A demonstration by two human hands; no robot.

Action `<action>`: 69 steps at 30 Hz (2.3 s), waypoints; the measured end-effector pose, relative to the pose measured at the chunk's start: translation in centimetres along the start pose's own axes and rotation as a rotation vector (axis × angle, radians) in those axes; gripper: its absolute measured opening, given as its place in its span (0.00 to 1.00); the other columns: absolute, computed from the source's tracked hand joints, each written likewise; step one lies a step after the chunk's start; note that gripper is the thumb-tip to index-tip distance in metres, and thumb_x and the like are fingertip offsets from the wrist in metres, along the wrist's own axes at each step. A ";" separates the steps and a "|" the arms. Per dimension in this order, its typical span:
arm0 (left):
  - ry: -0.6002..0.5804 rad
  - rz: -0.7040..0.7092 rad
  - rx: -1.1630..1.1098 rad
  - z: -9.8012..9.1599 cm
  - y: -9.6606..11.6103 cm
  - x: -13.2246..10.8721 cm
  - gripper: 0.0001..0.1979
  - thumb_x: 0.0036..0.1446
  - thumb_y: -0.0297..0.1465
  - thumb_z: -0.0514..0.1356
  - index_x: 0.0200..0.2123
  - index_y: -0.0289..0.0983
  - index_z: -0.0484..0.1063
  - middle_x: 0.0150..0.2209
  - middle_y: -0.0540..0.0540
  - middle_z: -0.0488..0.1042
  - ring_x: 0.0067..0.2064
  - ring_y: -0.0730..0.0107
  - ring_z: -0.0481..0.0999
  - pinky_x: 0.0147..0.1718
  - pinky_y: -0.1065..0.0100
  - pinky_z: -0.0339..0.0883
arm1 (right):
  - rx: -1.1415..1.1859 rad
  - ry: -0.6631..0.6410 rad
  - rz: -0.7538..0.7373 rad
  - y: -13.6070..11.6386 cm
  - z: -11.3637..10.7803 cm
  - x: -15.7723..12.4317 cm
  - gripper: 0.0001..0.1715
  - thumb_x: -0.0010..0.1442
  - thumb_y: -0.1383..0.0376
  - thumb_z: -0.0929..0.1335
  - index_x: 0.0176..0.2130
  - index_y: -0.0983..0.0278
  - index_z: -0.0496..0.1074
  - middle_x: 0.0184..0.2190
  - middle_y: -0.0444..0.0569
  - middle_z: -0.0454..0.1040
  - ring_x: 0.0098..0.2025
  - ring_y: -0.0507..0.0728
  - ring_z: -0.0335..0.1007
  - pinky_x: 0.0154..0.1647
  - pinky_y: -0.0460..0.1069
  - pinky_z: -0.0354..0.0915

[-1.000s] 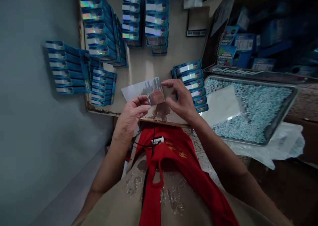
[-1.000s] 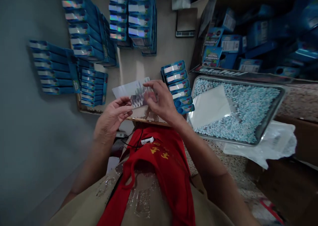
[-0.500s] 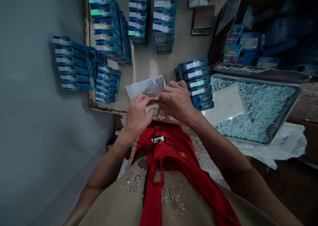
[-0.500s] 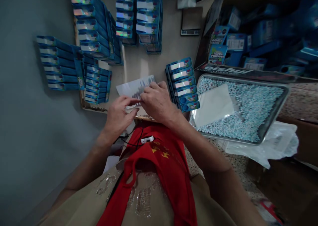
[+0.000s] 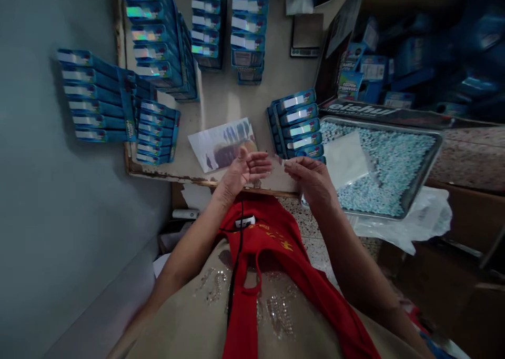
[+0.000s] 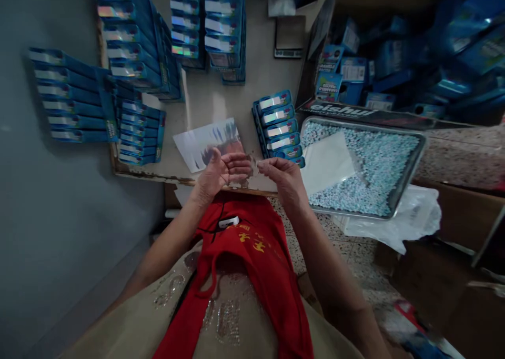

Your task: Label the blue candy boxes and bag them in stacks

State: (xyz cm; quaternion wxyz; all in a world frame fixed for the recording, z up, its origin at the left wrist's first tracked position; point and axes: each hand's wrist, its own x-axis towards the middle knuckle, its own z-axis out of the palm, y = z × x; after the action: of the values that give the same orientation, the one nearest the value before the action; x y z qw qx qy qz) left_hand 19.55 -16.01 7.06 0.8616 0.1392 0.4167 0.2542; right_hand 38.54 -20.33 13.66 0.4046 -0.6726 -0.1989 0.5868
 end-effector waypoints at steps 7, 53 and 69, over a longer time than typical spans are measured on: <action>0.119 0.007 0.024 2.4 -1.9 1.5 0.28 0.47 0.53 0.76 0.37 0.35 0.78 0.33 0.45 0.80 0.33 0.71 0.79 0.37 0.69 0.75 | 0.048 0.045 0.078 -0.2 -2.5 -1.3 0.16 0.42 0.54 0.83 0.25 0.58 0.79 0.25 0.43 0.74 0.28 0.51 0.61 0.29 0.49 0.55; 0.390 0.181 0.237 7.9 -4.7 4.2 0.13 0.52 0.42 0.73 0.28 0.38 0.82 0.25 0.51 0.75 0.27 0.75 0.68 0.30 0.71 0.63 | -0.774 0.415 -0.296 0.0 -6.2 4.0 0.10 0.59 0.56 0.74 0.31 0.60 0.79 0.30 0.46 0.78 0.31 0.56 0.71 0.39 0.55 0.65; 0.550 0.152 0.105 6.7 -7.4 8.0 0.08 0.58 0.34 0.69 0.34 0.39 0.74 0.30 0.52 0.74 0.31 0.74 0.70 0.34 0.71 0.66 | -0.706 0.320 -0.193 -0.6 -7.8 5.7 0.18 0.54 0.51 0.73 0.37 0.57 0.69 0.26 0.40 0.71 0.30 0.55 0.65 0.35 0.51 0.61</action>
State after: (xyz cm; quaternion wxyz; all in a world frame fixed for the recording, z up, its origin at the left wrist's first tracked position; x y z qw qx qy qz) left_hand 31.44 -17.98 2.68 0.6865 0.1402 0.6355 0.3243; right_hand 47.44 -18.16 10.39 0.2275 -0.8316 -0.3850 0.3293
